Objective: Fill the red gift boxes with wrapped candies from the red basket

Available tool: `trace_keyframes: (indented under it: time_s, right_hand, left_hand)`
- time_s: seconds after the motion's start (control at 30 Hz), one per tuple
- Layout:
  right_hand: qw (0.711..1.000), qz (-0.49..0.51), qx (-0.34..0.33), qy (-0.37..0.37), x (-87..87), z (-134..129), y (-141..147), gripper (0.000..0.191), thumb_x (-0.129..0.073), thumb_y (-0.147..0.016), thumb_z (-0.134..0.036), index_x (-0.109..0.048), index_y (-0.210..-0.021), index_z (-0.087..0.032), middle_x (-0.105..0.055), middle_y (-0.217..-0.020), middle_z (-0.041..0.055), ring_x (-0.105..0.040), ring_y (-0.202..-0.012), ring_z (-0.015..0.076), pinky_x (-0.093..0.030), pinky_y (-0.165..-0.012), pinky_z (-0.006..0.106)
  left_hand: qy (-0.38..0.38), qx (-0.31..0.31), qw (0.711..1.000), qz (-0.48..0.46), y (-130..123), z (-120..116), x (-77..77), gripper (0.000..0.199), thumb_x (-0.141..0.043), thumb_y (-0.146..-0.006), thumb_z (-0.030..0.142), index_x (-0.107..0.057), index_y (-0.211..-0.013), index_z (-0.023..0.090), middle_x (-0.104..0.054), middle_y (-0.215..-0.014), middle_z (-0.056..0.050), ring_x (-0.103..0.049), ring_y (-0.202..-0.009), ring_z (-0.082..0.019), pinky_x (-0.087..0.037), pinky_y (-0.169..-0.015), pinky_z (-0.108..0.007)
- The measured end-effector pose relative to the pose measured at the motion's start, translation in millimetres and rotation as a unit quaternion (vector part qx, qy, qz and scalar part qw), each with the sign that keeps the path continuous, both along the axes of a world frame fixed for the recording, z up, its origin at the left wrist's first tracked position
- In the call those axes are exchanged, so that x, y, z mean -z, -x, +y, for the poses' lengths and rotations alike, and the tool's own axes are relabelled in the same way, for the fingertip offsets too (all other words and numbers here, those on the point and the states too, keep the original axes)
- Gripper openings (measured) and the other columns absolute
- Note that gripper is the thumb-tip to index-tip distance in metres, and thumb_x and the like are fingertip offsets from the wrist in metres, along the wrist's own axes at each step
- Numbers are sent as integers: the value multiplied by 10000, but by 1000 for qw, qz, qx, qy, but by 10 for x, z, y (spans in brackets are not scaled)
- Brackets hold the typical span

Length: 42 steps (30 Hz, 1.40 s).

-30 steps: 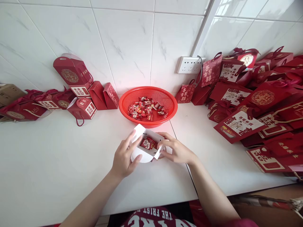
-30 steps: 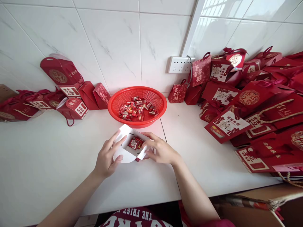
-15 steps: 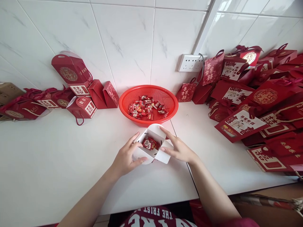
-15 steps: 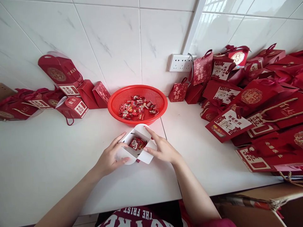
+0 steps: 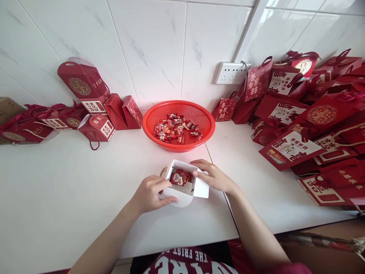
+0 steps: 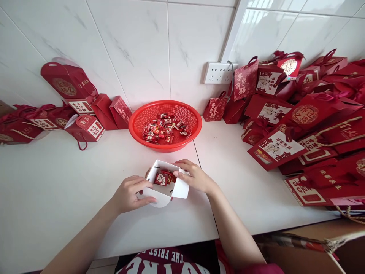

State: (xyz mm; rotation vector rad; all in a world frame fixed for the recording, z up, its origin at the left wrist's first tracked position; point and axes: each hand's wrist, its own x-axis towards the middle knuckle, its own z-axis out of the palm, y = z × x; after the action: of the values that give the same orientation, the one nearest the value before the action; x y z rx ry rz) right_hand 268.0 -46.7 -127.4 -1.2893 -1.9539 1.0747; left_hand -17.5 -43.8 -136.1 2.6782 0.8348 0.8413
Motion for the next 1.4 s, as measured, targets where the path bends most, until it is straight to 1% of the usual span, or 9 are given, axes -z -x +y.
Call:
trace_keyframes:
  time_s: [0.3,0.47,0.63,0.8,0.97,1.07,1.17,1.3,1.4]
  right_hand:
    - [998,47,-26,22,21,35,24,414,-442,-1024,-486,-727,-1123,-203,-708,-1136,84,-670,-985,199,-528,-839,306]
    - [999,40,-17,-24,61,44,41,389,-451,-1025,-462,-711,-1189,-223,-666,-1238,91,-643,-1096,217,-518,-931,345]
    - [997,56,-19,-41,75,38,98,394,-426,-1036,-453,-707,-1189,-223,-663,-1242,93,-631,-1124,212,-504,-974,350]
    - [996,54,17,-69,161,46,158,410,-410,-1036,-480,-653,-1221,-206,-684,-1189,90,-642,-1067,203,-510,-916,327]
    - [992,66,7,-106,347,94,259,505,-270,-1055,-516,-624,-1172,-175,-661,-1164,116,-635,-1054,209,-503,-944,351]
    - [988,73,-28,-131,384,129,322,520,-224,-1063,-496,-620,-1167,-175,-645,-1181,124,-619,-1102,214,-492,-986,368]
    - [983,41,-33,-174,267,147,328,431,-281,-1064,-443,-597,-1212,-190,-608,-1267,129,-581,-1191,225,-467,-1038,403]
    - [958,7,83,-273,-129,80,323,281,-436,-1029,-359,-560,-1245,-230,-601,-1273,126,-564,-1207,253,-477,-1016,429]
    - [966,-73,-11,-246,-404,3,472,230,-424,-1033,-255,-620,-1147,-218,-673,-1111,85,-648,-1009,207,-523,-913,347]
  left_hand:
    - [-13,5,998,-57,-43,-51,82,282,-717,-848,486,-662,-873,210,-548,-540,59,-508,-488,-106,-441,-566,-264]
    - [-89,-89,987,-105,-19,-48,82,693,-800,-703,596,-592,-1253,229,-668,-1021,-102,-647,-940,-246,-531,-844,-374]
    - [-85,-135,987,8,3,3,81,977,-646,-707,792,-442,-1476,225,-398,-1543,-191,-441,-1355,-391,-301,-1141,-540]
    - [-3,-113,991,75,73,72,-12,888,-612,-824,689,-332,-1552,265,-554,-1448,-117,-465,-1366,-388,27,-1195,-670]
    - [199,-13,980,-11,67,150,135,1213,-742,-703,687,-68,-1609,244,-260,-1622,-178,-293,-1469,-409,-291,-1175,-595]
    - [322,71,935,-132,6,162,295,1302,-787,-687,639,75,-1596,284,-363,-1558,-197,-449,-1381,-386,-466,-1060,-545]
    - [324,46,928,-179,-30,150,367,1196,-801,-732,528,-1,-1594,311,-456,-1469,-170,-519,-1315,-355,-478,-1045,-547]
    - [181,-32,969,-168,-36,132,330,1106,-828,-709,473,-147,-1571,341,-387,-1481,-136,-442,-1355,-358,-433,-1098,-549]
    - [92,-65,984,-135,-53,123,309,1182,-838,-673,527,-99,-1574,337,-370,-1479,-138,-413,-1360,-387,-408,-1116,-565]
